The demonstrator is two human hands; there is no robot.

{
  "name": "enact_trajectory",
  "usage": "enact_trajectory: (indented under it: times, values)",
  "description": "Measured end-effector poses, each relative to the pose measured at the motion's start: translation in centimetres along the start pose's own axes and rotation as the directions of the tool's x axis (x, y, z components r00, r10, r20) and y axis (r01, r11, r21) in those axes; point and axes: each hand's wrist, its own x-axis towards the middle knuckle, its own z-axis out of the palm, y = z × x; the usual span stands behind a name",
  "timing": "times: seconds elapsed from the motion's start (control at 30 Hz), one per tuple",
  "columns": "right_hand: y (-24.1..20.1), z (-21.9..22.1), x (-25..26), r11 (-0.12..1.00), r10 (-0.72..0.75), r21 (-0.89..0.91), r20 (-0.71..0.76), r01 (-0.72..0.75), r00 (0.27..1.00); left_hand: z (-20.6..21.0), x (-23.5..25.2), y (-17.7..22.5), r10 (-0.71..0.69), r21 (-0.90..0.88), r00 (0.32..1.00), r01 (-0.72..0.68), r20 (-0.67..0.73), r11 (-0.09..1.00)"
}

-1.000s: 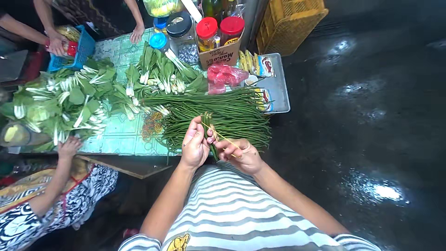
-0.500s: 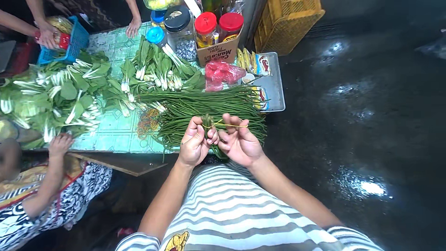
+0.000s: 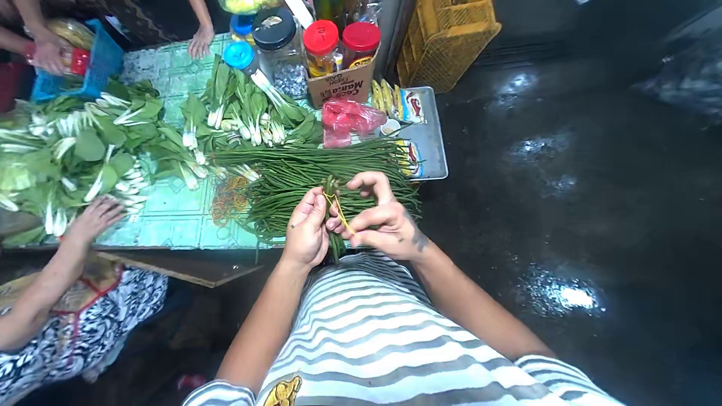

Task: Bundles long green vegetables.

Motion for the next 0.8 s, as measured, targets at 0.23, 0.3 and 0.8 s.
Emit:
enact_trajectory:
  times: [0.23,0.3,0.8]
  values:
    - [0.0,1.9,1.2,0.605,0.308,0.751,0.084,-0.264,0.948,-0.3,-0.5,-0.3,0.189,0.033,0.951,-0.203,0.246,0.979]
    - [-0.7,1.4,2.4,0.78,0.294,0.569,0.038,-0.262,0.955,-0.4,-0.6,0.6,0.253,0.432,0.935,-0.34,0.247,0.835]
    - [1.1,4.8,2.3,0.262,0.305,0.922,0.202,-0.286,0.931,-1.3,-2.6,0.4,0.202,-0.268,0.963,-0.15,0.177,0.952]
